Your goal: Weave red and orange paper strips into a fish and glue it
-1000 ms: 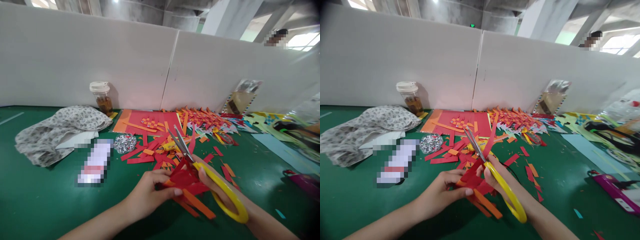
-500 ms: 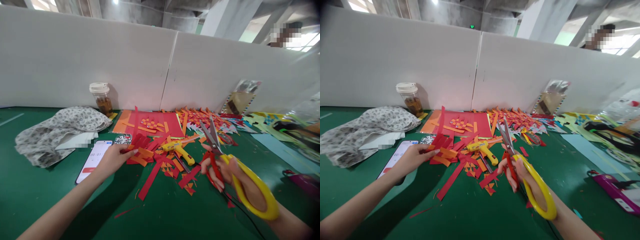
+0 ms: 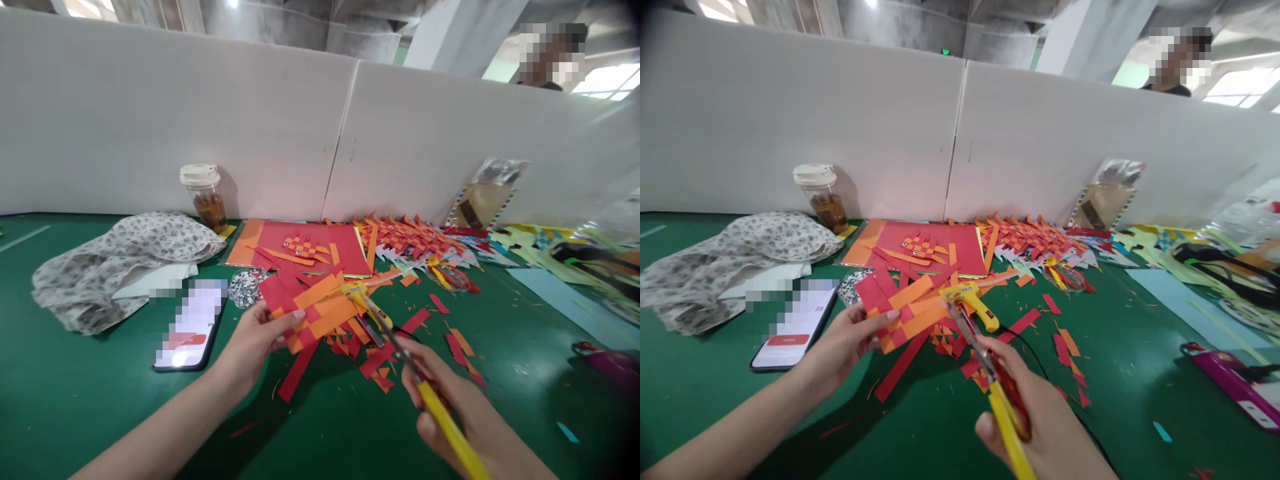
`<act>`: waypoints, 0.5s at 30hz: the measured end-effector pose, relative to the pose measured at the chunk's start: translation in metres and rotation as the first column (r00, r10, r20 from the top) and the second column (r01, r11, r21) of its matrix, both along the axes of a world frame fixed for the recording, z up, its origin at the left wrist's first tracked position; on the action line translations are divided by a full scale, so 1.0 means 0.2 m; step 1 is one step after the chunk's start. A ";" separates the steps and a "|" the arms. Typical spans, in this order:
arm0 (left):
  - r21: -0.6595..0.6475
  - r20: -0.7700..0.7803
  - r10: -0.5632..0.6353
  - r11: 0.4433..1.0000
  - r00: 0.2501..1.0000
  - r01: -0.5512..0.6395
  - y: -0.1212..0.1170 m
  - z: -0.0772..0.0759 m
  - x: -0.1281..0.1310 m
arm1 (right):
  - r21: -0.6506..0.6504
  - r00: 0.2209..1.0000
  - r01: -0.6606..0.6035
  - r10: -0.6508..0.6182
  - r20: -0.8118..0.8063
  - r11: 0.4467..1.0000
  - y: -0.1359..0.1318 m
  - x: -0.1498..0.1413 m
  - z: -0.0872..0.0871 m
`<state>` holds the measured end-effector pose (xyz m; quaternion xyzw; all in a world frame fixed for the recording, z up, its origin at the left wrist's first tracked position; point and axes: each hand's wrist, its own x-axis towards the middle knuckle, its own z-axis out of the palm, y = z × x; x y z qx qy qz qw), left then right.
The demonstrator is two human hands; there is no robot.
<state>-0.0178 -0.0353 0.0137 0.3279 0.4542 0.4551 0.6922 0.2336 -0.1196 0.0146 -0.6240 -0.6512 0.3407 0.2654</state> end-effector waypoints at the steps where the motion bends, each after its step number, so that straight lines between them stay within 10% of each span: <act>1: -0.034 0.032 0.021 0.999 0.999 -0.020 -0.01 -0.03 0.03 | 0.008 0.994 -0.028 0.027 0.101 1.000 -0.03 -0.03 0.01; 15: -0.059 0.327 -0.001 0.998 0.945 0.021 0.00 -0.20 0.14 | -0.105 0.800 0.011 0.055 0.597 0.994 0.02 -0.13 -0.01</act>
